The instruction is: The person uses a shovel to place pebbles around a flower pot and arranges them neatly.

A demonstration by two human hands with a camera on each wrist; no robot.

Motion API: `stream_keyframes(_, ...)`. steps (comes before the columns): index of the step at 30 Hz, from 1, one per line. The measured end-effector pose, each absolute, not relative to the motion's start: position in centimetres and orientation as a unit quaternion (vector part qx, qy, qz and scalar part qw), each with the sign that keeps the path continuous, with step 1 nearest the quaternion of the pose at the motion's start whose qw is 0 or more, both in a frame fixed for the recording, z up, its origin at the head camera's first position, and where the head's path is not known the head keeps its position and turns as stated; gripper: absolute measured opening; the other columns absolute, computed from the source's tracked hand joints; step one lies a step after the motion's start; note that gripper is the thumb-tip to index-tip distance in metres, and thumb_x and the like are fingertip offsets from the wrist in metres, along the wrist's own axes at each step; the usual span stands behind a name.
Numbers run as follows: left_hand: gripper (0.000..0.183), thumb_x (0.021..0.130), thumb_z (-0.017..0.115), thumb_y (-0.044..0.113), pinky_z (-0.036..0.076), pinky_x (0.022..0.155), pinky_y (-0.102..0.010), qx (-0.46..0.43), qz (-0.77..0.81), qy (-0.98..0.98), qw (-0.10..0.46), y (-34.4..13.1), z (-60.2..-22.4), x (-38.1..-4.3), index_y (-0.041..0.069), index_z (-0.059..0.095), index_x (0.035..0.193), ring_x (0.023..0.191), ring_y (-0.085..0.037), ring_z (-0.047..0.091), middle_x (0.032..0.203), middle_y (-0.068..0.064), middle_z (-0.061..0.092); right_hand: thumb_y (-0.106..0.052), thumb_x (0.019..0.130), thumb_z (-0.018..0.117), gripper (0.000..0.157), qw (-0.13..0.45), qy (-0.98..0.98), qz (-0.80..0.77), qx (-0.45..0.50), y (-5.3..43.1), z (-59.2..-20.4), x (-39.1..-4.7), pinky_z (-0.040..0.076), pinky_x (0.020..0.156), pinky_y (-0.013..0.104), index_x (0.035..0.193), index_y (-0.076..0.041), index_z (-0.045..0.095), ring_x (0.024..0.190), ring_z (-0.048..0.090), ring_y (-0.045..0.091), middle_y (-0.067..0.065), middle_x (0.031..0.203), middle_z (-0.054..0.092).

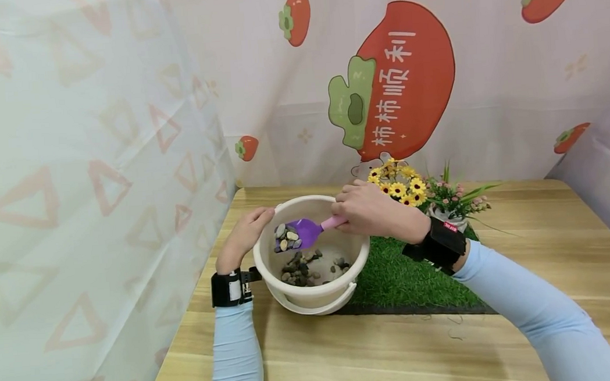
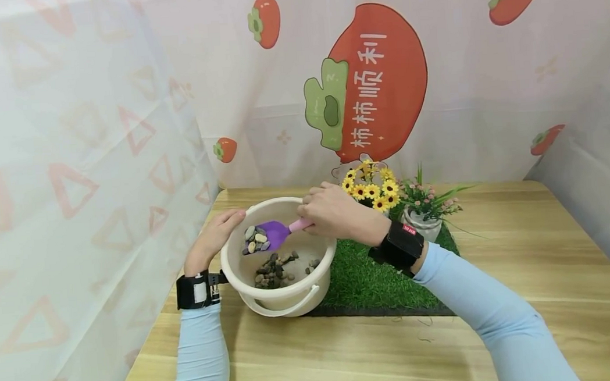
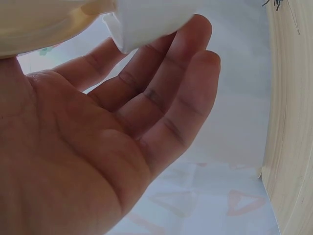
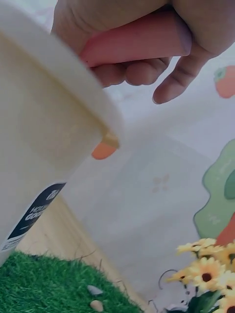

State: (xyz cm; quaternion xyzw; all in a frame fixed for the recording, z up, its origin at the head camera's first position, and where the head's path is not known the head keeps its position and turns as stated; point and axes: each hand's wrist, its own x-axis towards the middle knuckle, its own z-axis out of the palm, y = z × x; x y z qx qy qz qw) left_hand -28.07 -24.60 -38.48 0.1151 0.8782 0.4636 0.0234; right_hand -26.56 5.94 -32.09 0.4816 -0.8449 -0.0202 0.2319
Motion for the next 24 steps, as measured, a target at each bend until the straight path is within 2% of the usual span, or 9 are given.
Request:
stream_keyframes(6,0.05,0.105,0.042,0.04,0.06,0.069,-0.035,0.12,0.469,0.875,0.022,-24.6,-38.3,-27.9,-0.001,0.059,0.13,0.087,-0.029,0.072,0.113,-0.026,0.067,-0.032,0.079,0.081,0.022,0.242,-0.845,-0.011,0.476,7.2,-31.0,-25.9,0.042,0.069,0.033,0.076,-0.017,0.064,0.07,0.054,0.019,-0.003,0.072,0.062)
stream_keyframes(13,0.05,0.105,0.041,0.038,0.059,0.07,-0.033,0.121,0.462,0.878,0.021,-24.7,-38.5,-28.0,-0.002,0.06,0.128,0.087,-0.027,0.071,0.112,-0.026,0.067,-0.032,0.082,0.079,0.032,0.249,-0.854,0.009,0.457,9.2,-29.7,-25.1,0.037,0.063,0.031,0.068,-0.018,0.055,0.066,0.048,0.019,-0.003,0.065,0.052)
stream_keyframes(18,0.051,0.105,0.041,0.04,0.057,0.073,-0.03,0.114,0.452,0.884,0.023,-24.7,-38.7,-28.0,0.0,0.059,0.13,0.09,-0.024,0.07,0.113,-0.024,0.067,-0.029,0.08,0.08,0.028,0.255,-0.86,0.004,0.442,10.4,-29.1,-25.1,0.04,0.061,0.032,0.07,-0.018,0.057,0.066,0.05,0.018,-0.002,0.067,0.053)
stream_keyframes(24,0.05,0.106,0.041,0.038,0.057,0.079,-0.033,0.114,0.455,0.882,0.028,-24.5,-38.5,-27.9,-0.001,0.057,0.133,0.096,-0.028,0.069,0.116,-0.025,0.067,-0.022,0.081,0.077,0.023,0.251,-0.866,0.009,0.432,11.9,-28.8,-24.9,0.04,0.063,0.032,0.069,-0.017,0.058,0.067,0.05,0.018,-0.002,0.067,0.054)
